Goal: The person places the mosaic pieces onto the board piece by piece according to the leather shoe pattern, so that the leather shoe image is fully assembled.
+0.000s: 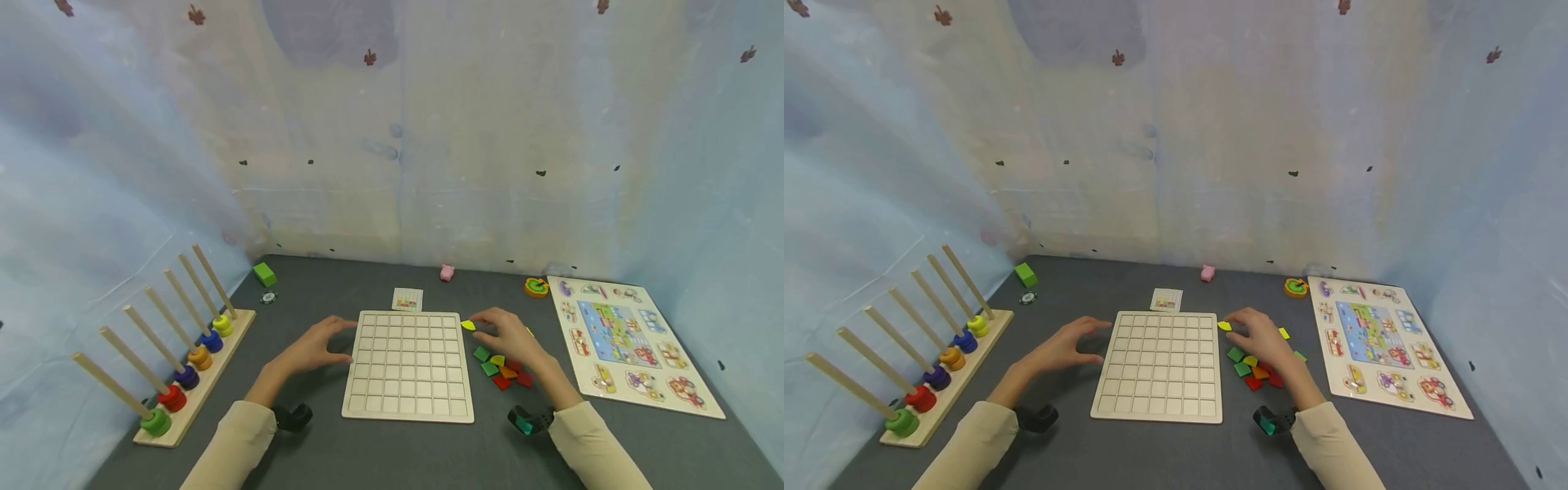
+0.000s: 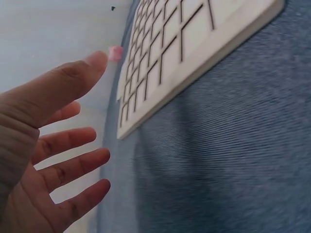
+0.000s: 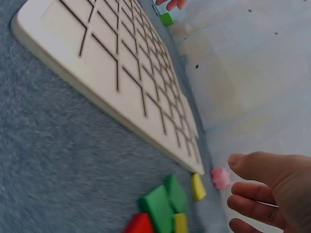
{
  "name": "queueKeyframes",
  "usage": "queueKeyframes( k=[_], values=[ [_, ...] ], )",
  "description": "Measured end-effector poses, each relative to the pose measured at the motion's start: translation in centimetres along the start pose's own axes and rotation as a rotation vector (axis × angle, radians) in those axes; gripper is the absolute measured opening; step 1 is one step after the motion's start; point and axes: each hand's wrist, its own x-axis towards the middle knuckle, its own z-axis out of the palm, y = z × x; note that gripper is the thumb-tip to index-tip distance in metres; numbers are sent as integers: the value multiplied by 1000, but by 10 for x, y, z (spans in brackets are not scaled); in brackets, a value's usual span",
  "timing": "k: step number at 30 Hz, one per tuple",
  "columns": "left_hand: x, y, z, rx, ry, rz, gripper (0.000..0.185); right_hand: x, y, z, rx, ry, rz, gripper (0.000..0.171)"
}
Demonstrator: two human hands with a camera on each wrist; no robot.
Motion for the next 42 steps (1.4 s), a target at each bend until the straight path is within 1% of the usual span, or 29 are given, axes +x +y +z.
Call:
queueKeyframes(
  k=[4, 6, 10, 14, 18, 22, 26, 32, 36, 39, 42],
  values=[
    [0, -4, 9, -19, -10, -10, 73, 2, 6, 10, -23, 6, 58, 31],
    [0, -6, 12, -30, -13, -5, 72, 5, 9, 14, -43, 17, 73, 30],
    [0, -8, 18, -44, -20, 8, 71, 10, 12, 23, -79, 33, 58, 30],
    [-1, -10, 22, -55, -15, 1, 70, 15, 12, 31, -107, 54, 28, 30],
    [-2, -13, 24, -37, -1, -12, 70, 17, 13, 36, -131, 78, 6, 28],
    [-3, -16, 26, -7, -3, -32, 70, 17, 15, 40, -142, 92, -14, 25],
    [-3, -17, 28, 10, -10, -42, 67, 16, 17, 42, -144, 88, 7, 24],
    [-4, -15, 28, 26, -15, -47, 64, 15, 17, 42, -87, 75, 97, 26],
    [-4, -14, 27, 28, -23, -49, 63, 15, 17, 42, -45, 103, 138, 18],
    [-4, -13, 27, 24, -26, -55, 62, 17, 15, 44, 6, 172, 107, 13],
    [-4, -13, 27, 21, -26, -59, 62, 20, 8, 48, 84, 235, 55, 12]
  ],
)
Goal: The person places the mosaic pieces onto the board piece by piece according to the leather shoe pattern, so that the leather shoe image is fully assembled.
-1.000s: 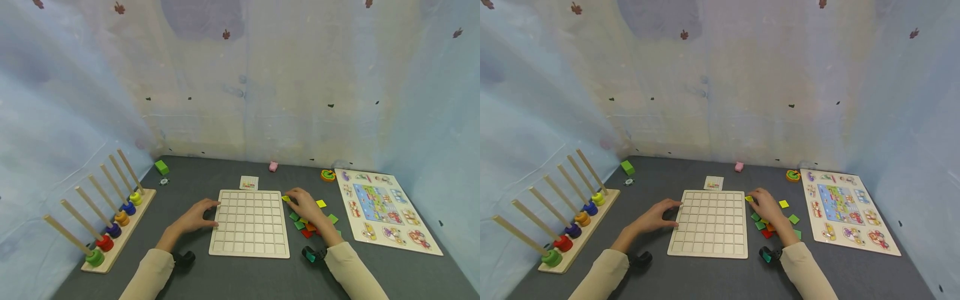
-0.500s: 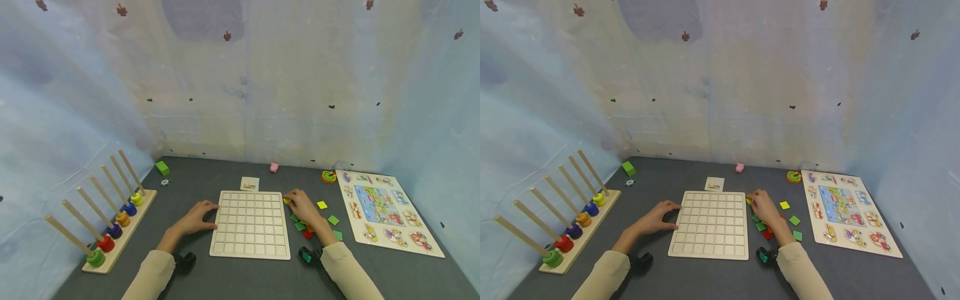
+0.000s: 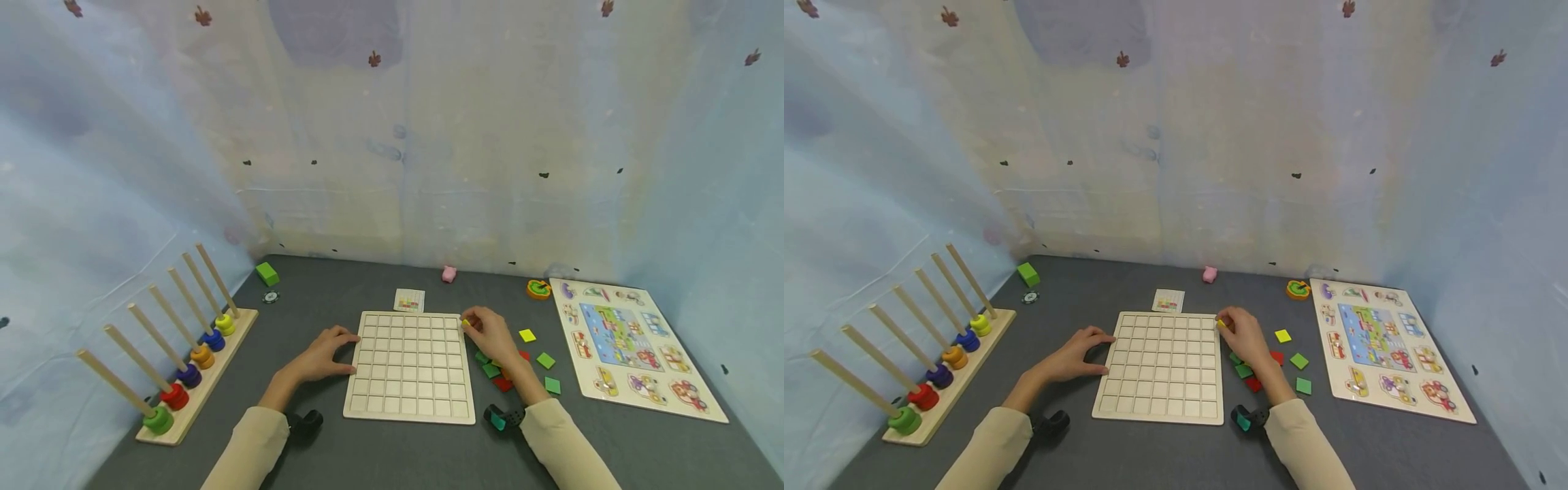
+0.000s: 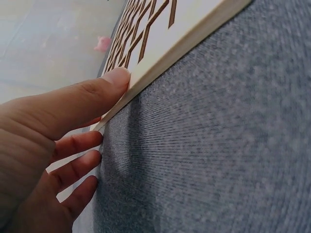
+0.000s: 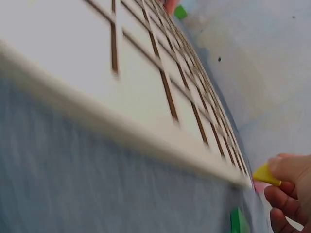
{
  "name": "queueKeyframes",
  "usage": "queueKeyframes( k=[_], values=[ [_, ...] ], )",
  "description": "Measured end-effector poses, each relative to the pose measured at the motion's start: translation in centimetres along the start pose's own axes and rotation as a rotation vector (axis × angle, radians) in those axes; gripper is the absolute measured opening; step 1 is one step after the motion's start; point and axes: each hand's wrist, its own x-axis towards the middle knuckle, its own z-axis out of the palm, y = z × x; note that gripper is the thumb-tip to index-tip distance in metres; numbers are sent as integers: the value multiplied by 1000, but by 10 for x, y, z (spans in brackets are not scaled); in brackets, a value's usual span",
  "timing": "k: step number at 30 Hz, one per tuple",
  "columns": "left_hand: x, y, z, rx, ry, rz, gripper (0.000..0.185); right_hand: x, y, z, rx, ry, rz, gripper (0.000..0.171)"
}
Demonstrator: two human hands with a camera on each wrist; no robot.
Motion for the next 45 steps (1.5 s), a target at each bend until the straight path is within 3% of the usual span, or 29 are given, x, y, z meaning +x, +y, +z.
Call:
queueKeyframes(
  k=[6, 15, 22, 27, 39, 45],
  values=[
    [0, 2, 0, -7, 3, -14, 61, 4, -26, 19, 141, 3, -37, 14],
    [-2, 3, -1, -19, -3, -18, 60, 4, -63, 58, 299, -113, -32, 12],
    [0, 1, 1, -2, 3, -28, 60, 5, -90, 81, 348, -145, -57, 10],
    [-1, 1, 2, -8, 15, -17, 60, 6, -101, 94, 346, -129, -35, 8],
    [-2, 0, 3, -30, 23, -31, 59, 3, -105, 104, 90, -97, -62, 5],
    [-2, 1, 2, -33, 26, -35, 59, 2, -104, 102, 96, -173, -115, 7]
  ],
)
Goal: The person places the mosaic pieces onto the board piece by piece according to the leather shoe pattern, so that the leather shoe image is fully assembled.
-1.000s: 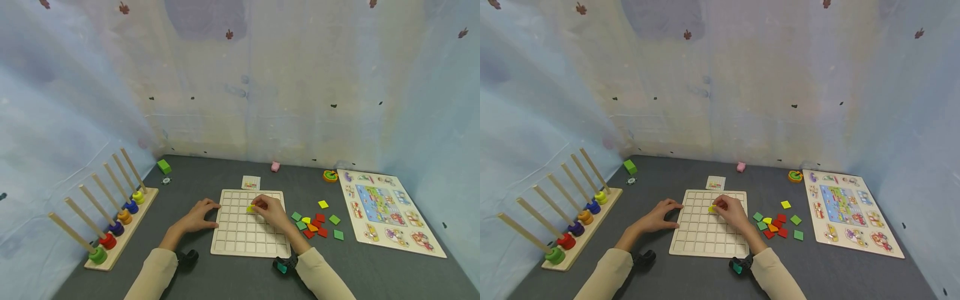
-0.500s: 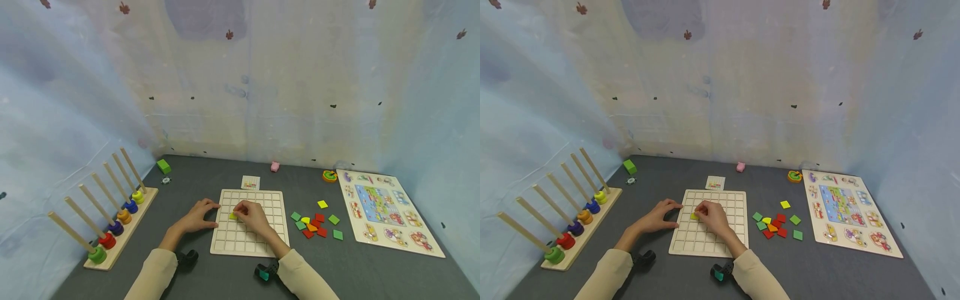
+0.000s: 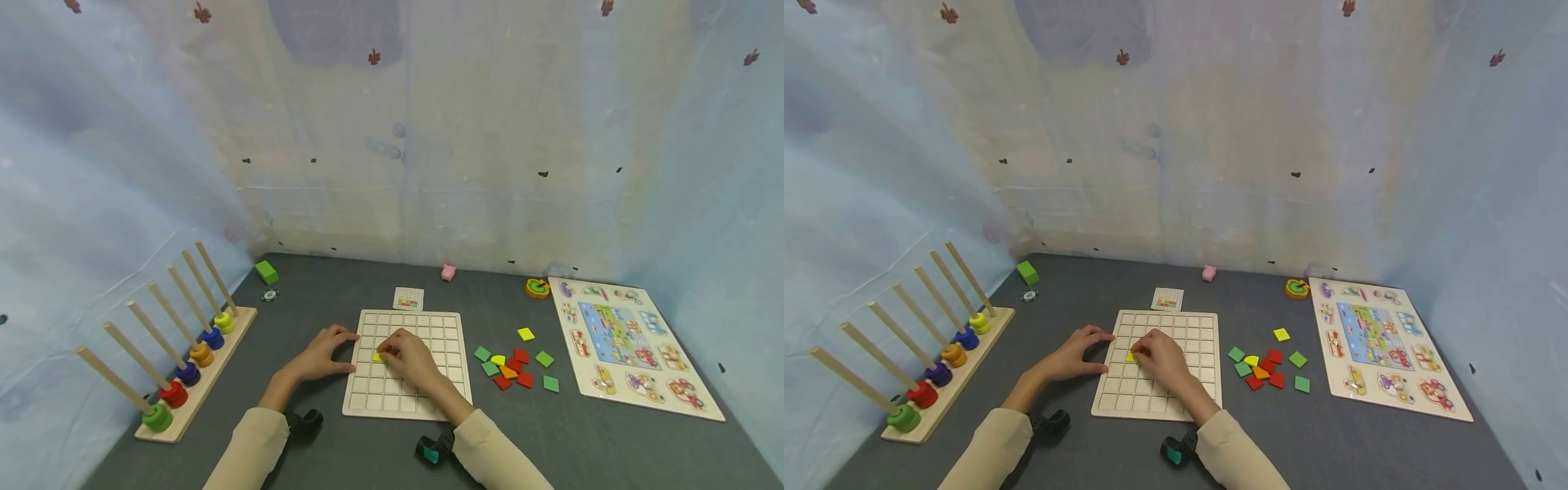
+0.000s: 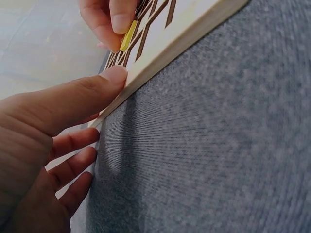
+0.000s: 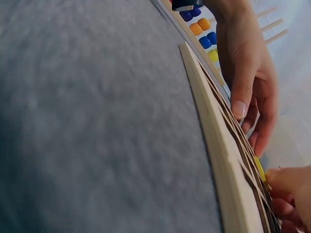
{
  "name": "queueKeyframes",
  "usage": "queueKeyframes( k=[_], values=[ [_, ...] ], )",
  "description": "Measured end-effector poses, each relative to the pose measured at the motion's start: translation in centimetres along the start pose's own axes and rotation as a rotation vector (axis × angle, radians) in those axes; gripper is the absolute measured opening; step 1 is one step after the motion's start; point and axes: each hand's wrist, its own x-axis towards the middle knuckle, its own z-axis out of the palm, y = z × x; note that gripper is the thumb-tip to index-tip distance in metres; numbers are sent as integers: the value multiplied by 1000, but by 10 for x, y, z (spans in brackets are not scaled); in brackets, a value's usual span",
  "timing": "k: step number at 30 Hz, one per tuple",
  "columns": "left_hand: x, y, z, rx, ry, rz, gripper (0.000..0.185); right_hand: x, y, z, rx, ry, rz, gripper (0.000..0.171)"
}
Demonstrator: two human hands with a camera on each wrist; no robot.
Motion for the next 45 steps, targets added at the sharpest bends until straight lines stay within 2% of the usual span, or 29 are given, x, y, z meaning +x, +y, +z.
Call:
queueKeyframes(
  k=[8, 14, 21, 32, 45],
  values=[
    [0, 0, 1, 8, -5, -8, 59, -5, 3, -16, 41, -97, -51, 21],
    [2, -1, 2, -1, -9, -30, 61, -12, 15, -41, 50, -66, -99, 22],
    [1, -2, 0, -16, -6, -13, 61, -27, 31, -76, 34, -42, -126, 16],
    [3, -7, 3, 0, -13, 7, 63, -62, 48, -129, -49, -30, -67, 19],
    [2, -1, -1, -6, -26, -17, 63, -91, 74, -168, -133, -54, 4, 18]
  ],
)
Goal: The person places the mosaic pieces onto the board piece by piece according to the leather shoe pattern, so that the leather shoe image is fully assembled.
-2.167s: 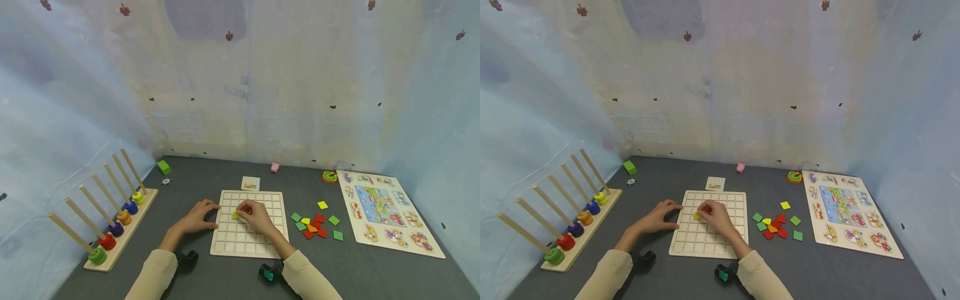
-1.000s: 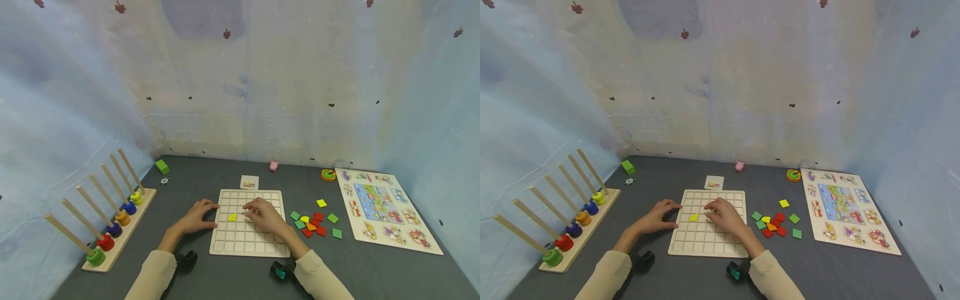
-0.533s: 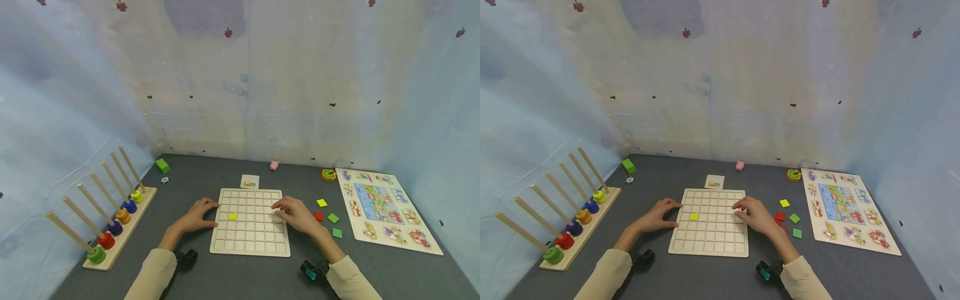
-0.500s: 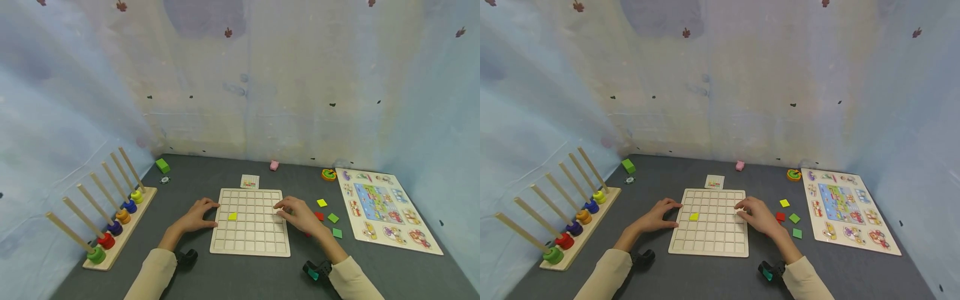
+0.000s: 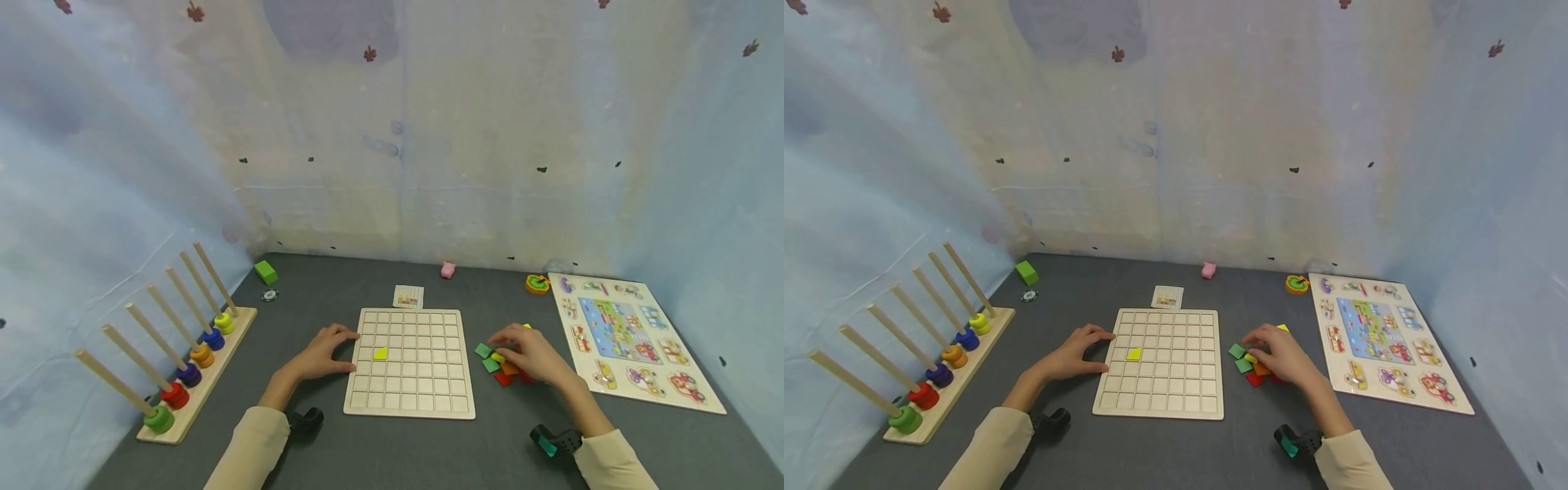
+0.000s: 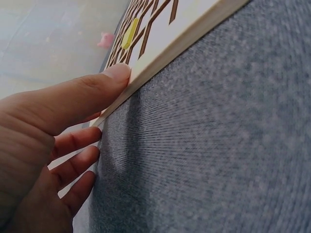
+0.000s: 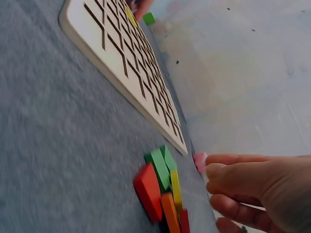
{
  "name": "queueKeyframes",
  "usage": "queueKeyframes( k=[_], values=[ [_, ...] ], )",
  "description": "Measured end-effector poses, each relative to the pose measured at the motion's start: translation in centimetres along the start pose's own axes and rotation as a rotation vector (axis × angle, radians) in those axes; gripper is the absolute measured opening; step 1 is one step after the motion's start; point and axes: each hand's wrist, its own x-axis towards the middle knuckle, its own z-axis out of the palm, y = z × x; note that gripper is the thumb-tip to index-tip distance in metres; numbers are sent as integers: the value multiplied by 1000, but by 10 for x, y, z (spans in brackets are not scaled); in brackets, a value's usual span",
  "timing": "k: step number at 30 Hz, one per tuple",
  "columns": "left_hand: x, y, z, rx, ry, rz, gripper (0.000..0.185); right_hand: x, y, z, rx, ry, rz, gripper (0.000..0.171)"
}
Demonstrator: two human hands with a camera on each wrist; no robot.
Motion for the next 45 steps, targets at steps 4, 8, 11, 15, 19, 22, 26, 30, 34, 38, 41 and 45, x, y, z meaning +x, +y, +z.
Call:
queueKeyframes(
  k=[4, 8, 11, 15, 19, 22, 26, 30, 34, 38, 41, 45],
  values=[
    [1, -2, 1, 0, 3, 0, 63, -4, 7, -3, -24, -53, 13, 19],
    [1, -5, 1, 8, 7, 15, 63, -6, 13, -1, -17, -127, 31, 21],
    [1, -5, 1, 8, 4, 23, 62, -7, 16, 1, 1, -157, 46, 22],
    [1, -4, 1, -2, -1, 25, 62, -6, 17, 1, 2, -146, 80, 17],
    [1, -4, 1, -2, 1, 22, 62, -3, 16, 4, -2, -108, 134, 10],
    [1, -5, 2, 1, 4, 16, 63, 1, 11, 9, 0, -48, 156, 10],
    [1, -5, 2, -6, 3, 5, 62, 10, 0, 20, 0, 34, 140, 14],
    [1, -4, 2, -6, 1, -2, 62, 20, -14, 35, 23, 84, 92, 15],
    [1, -3, 1, -3, 5, 3, 62, 32, -29, 49, 98, 86, 62, 14],
    [0, -2, 0, -5, 2, 15, 62, 44, -45, 62, 212, 53, 82, 11],
    [-1, -2, 0, -2, 2, 24, 62, 52, -56, 72, 261, 46, 91, 10],
    [-1, -1, -1, -5, 3, 36, 62, 62, -63, 86, 296, 48, 72, 9]
  ],
)
